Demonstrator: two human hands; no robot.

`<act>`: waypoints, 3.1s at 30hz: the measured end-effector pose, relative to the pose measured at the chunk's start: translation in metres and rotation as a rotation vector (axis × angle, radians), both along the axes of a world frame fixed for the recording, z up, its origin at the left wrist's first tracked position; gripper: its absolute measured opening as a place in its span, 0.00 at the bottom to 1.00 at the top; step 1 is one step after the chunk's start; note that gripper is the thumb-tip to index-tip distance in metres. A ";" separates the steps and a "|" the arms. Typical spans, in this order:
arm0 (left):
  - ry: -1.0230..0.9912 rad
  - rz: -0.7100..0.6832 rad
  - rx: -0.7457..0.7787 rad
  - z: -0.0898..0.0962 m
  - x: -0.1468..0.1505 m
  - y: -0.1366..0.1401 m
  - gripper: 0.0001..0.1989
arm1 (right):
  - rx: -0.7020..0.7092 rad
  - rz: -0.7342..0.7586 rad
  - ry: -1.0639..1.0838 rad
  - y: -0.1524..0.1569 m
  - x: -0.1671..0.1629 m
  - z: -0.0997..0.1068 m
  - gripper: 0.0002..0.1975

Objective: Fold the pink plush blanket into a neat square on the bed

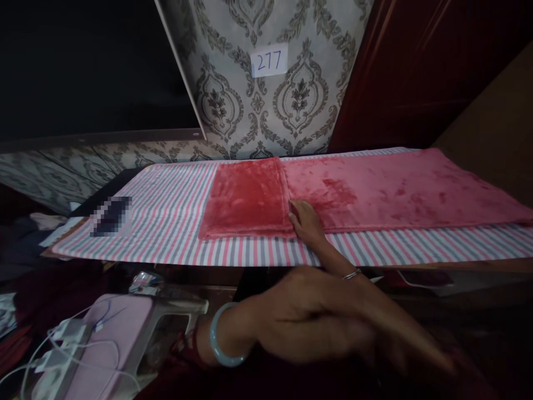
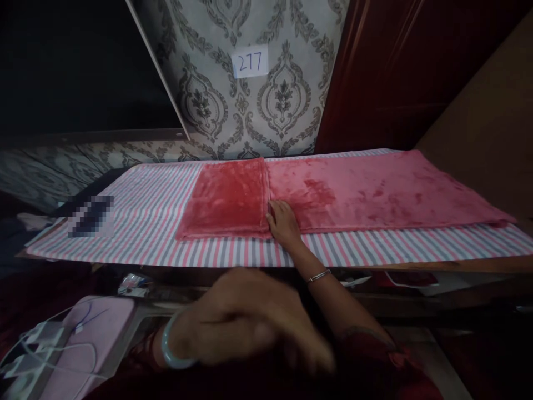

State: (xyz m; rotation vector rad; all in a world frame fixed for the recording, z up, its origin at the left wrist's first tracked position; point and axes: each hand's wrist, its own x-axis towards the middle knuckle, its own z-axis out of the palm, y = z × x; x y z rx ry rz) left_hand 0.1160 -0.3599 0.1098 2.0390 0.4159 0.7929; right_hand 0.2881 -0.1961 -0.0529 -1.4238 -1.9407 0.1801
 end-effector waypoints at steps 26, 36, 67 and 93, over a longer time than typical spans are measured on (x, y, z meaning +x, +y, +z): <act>1.123 1.051 0.262 -0.111 -0.108 0.149 0.40 | -0.195 -0.021 -0.222 0.001 -0.056 0.013 0.39; 0.718 0.968 0.616 -0.122 -0.112 0.141 0.30 | -0.039 0.077 0.194 -0.013 0.008 0.014 0.21; 0.448 0.604 0.470 -0.112 -0.039 0.146 0.15 | -0.316 0.132 0.312 -0.031 0.001 0.026 0.37; 0.672 0.735 0.841 -0.120 -0.029 0.148 0.10 | 0.177 0.273 -0.230 -0.015 0.006 0.032 0.21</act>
